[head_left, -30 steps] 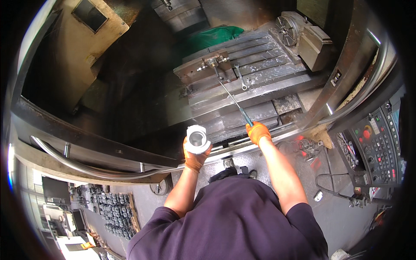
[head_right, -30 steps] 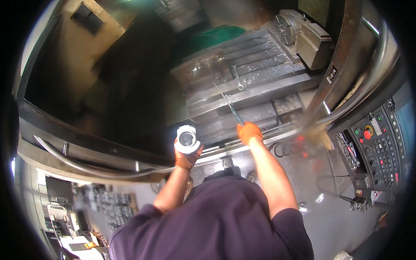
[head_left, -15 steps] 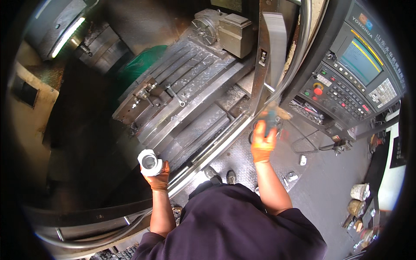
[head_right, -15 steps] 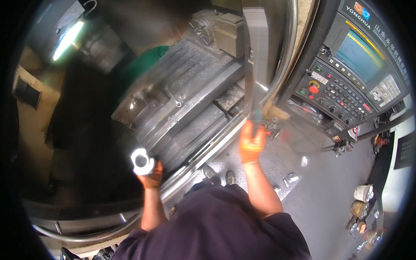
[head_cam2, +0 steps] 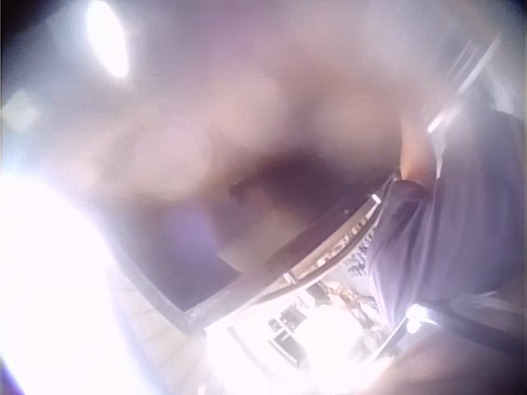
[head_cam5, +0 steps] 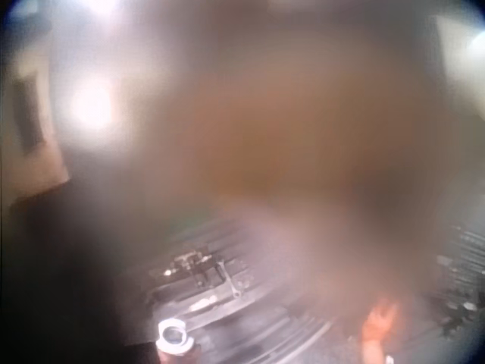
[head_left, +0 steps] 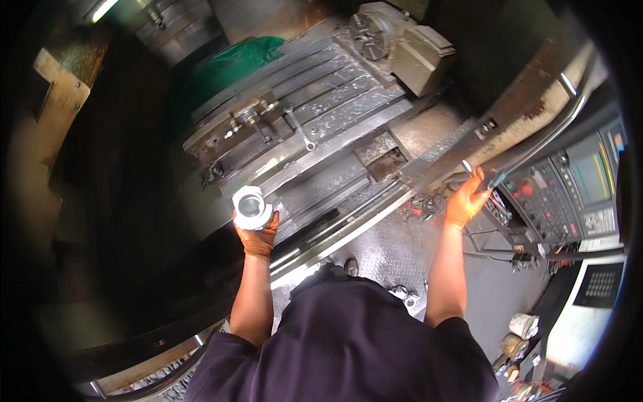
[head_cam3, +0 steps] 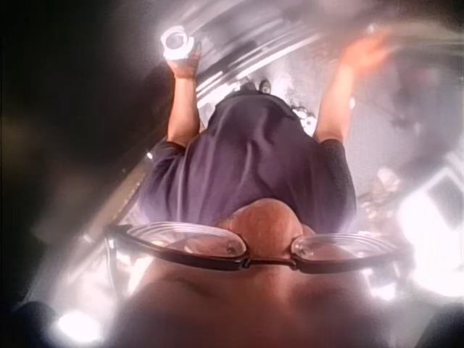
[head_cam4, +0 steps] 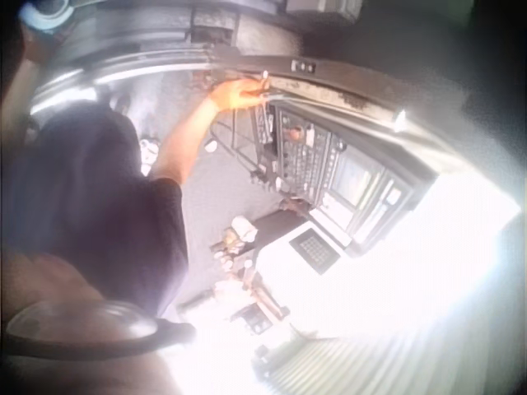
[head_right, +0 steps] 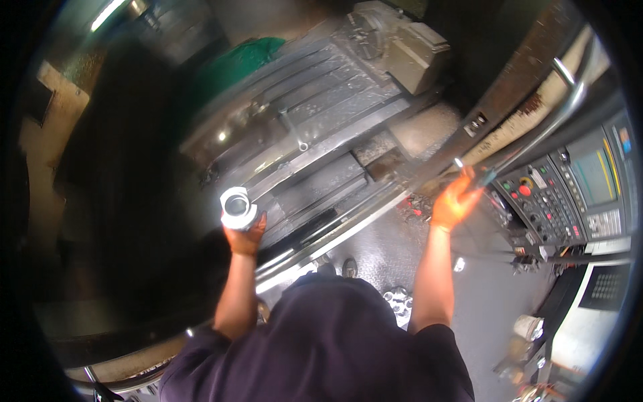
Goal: The person opens a CNC machine door, walks through the workshop, and returns to the machine. They use a wrench to loosen and remove a metal part from a vise, then place it on the floor. They pick up another metal part, place it in the vise, and tighten it with the wrench before closing the machine door.
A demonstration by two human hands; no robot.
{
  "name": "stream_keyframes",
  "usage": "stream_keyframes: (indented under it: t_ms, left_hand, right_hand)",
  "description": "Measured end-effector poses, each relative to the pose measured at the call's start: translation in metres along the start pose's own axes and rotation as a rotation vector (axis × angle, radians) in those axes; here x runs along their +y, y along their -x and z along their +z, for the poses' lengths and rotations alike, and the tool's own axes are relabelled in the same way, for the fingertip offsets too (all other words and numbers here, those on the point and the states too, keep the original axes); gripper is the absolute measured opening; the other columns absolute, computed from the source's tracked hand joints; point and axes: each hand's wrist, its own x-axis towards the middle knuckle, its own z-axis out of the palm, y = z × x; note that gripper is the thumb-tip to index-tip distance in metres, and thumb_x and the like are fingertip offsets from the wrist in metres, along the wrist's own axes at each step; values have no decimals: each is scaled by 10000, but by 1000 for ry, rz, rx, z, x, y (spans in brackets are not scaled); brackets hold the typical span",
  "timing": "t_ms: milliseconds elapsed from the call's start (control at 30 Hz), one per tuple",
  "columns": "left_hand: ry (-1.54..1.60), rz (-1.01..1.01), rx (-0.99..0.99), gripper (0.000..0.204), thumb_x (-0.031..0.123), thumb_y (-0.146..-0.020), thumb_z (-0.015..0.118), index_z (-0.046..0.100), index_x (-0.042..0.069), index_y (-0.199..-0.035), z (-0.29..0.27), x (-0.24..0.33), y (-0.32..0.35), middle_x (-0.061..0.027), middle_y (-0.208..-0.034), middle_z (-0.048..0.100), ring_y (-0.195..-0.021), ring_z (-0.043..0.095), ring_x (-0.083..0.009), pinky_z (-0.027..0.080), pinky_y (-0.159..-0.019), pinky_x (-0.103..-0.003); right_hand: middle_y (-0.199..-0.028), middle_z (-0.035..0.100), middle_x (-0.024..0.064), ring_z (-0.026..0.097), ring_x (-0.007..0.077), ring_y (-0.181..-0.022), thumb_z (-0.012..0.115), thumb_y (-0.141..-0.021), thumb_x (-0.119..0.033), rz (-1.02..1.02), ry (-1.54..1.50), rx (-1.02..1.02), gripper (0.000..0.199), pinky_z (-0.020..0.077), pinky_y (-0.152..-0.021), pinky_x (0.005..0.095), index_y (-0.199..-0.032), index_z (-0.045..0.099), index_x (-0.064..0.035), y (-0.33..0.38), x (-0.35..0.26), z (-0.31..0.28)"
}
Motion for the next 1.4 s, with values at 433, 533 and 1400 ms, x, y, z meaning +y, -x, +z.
stream_keyframes:
  t_ms: [433,533,1400]
  left_hand:
    - [108,-89,123,576,631,-944,440,626,153,-1206,-20,22,-94,-37,-1094,688,-999,661,-265,539,-870,-471]
    - [205,-102,68,535,602,-942,452,629,158,-1181,-19,1,-141,-29,-1080,691,-979,667,-264,543,-844,-466]
    - [132,265,162,422,461,-1012,432,616,104,-1142,42,-51,-223,-32,-1005,671,-933,653,-184,549,-838,-352]
  right_hand:
    - [-1137,682,273,627,400,-1130,530,-991,-409,372,1114,-563,545,463,-959,416,-1241,605,69,-52,31,-8]
    - [-1071,705,182,646,300,-970,550,-994,-333,287,887,-396,390,487,-916,366,-1032,657,40,12,-4,29]
    - [-1046,579,-43,434,-14,-781,582,-1006,-45,1119,-293,-1274,316,336,-621,135,-1317,549,-8,245,49,331]
